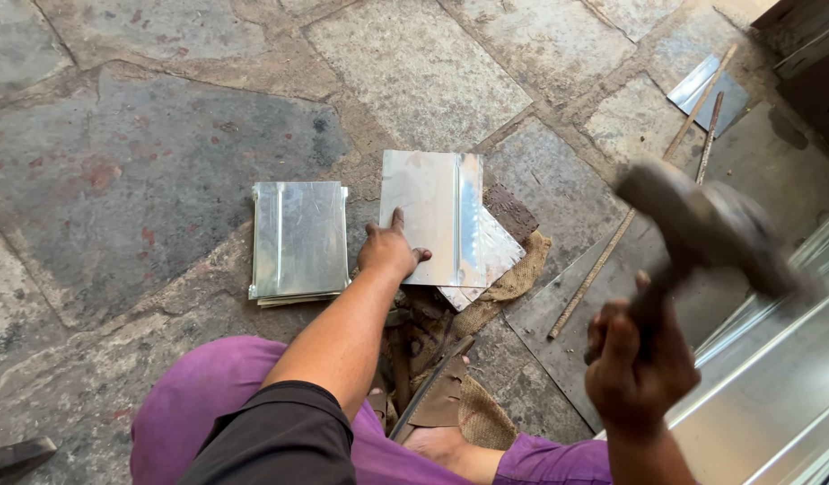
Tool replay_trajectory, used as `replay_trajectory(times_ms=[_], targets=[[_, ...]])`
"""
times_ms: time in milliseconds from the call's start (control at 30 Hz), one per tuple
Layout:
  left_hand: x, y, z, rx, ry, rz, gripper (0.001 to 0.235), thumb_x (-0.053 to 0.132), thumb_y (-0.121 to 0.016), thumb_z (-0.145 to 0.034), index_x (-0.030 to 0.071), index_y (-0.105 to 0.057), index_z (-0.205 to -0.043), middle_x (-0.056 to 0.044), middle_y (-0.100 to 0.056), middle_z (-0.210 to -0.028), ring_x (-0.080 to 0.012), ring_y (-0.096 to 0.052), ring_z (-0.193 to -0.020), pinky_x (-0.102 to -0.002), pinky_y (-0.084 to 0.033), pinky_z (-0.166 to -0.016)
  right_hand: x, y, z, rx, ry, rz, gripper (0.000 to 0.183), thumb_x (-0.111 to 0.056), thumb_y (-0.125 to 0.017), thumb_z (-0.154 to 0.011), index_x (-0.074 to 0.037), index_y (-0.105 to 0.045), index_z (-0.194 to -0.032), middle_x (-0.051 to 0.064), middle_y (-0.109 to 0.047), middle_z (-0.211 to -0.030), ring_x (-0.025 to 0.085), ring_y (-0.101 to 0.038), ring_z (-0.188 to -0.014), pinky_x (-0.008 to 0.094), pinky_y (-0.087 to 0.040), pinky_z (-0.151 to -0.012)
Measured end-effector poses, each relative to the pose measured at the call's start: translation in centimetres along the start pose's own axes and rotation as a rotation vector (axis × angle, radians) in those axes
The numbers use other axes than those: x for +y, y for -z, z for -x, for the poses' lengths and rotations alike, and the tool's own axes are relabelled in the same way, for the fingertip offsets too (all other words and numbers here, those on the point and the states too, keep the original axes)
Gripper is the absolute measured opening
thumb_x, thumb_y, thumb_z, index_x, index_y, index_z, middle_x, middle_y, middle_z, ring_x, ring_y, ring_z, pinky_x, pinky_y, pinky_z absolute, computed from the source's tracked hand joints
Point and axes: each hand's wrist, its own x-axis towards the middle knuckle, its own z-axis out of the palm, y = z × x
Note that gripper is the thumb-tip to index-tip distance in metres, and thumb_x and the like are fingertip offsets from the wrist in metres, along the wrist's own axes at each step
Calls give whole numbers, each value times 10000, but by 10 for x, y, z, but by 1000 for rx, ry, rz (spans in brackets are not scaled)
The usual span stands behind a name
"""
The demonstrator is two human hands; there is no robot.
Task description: The person hammers a metal sheet on a metal block, repeatedly flipping and repositioning the sheet to flatten its edges and surface.
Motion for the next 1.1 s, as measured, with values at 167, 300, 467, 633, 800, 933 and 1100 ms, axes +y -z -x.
replay_trajectory(times_ms=[167, 300, 467, 633, 800, 933, 1100], targets=[[2, 0, 1, 6, -11, -17, 1150, 731, -614, -836, 271, 58, -1647, -297, -72, -1674, -422, -572, -1292, -322, -625, -630, 7, -25, 46, -311, -17, 240, 309, -180, -662, -1031, -14, -665, -1293, 125, -715, -897, 123, -666, -733, 273, -535, -618], [1, 2, 3, 1, -2, 9, 1153, 711, -633, -817, 291, 31, -1661, -281, -105, -1687, -382, -631, -1264, -348, -637, -725, 10, -43, 40, -536, -599, 635, 335, -246, -686, -1015, -135, -679, -1331, 123, -739, -779, 187, -631, -600, 327, -505, -539], [4, 1, 3, 35, 5, -15, 1134, 725, -646, -812, 316, -27, -1670, -281, -166, -1680, -392, -592, -1316, -415, -624, -849, -7, -19, -5, -245, -64, 362, 290, -186, -638, -1038, -12, -666, -1267, 67, -709, -842, 92, -632, -642, 256, -528, -527], [0, 0, 0, 38, -9, -40, 1155, 757, -645, -809, 301, -7, -1656, -277, -142, -1665, -426, -508, -1363, -437, -612, -871, -14, -19, 0, 20, 122, -90, 406, -219, -589, -1100, -17, -527, -1447, 52, -680, -913, 55, -622, -633, 213, -523, -550], [-1, -3, 0, 23, -16, -63, 1143, 761, -606, -826, 296, 25, -1658, -272, -132, -1681, -410, -570, -1312, -393, -620, -771, 2, -43, 49, -313, -5, 248, 355, -246, -609, -1082, -50, -608, -1377, 116, -705, -954, 122, -655, -791, 285, -543, -658], [-1, -1, -1, 1, -11, -70, 1165, 758, -582, -826, 277, 83, -1653, -256, -117, -1690, -393, -605, -1279, -320, -619, -638, 19, -45, 56, -548, -802, 678, 407, -322, -647, -989, -183, -660, -1371, 84, -688, -662, 160, -554, -483, 347, -428, -451], [-2, -7, -4, 10, -11, -75, 1191, 766, -589, -824, 253, 97, -1651, -263, -129, -1682, -387, -594, -1288, -328, -612, -637, 32, -29, 48, -261, -232, 381, 377, -300, -608, -1032, -111, -643, -1356, 10, -675, -719, 85, -578, -521, 263, -467, -446]])
